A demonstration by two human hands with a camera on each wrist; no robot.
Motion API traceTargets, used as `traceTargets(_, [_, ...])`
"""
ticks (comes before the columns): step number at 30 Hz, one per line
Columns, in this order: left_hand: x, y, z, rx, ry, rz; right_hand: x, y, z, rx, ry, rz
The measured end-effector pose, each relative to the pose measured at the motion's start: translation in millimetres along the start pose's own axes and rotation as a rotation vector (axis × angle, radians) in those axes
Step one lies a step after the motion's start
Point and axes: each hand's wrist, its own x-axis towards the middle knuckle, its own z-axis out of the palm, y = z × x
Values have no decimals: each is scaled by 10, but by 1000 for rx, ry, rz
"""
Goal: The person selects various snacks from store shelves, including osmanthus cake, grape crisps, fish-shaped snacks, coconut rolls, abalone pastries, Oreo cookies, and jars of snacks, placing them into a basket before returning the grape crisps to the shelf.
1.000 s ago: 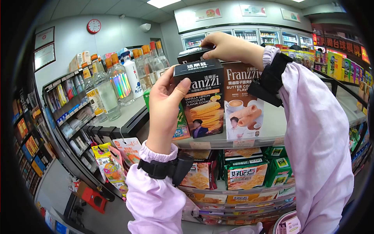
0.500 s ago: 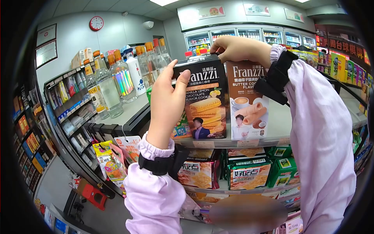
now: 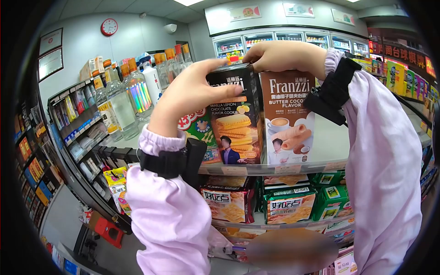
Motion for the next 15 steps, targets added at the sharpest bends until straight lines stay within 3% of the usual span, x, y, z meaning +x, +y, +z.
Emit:
traceTargets(1, [27,4,-53,-130,-156,-45,59,26,-17,1,-9,-22])
traceTargets(2, [46,-42,-47,-165,-129,-26,102,59,-24,3,-18,-44])
traceTargets(8, [51,93,-27,414,43,97,159,106,16,32,51,-75])
traceTargets(12, [35,25,85,283,103,123,148,133,59,49,73,-72])
traceTargets(15, [83,124,-3,227,-60,12,65,56,35,2,44,-58])
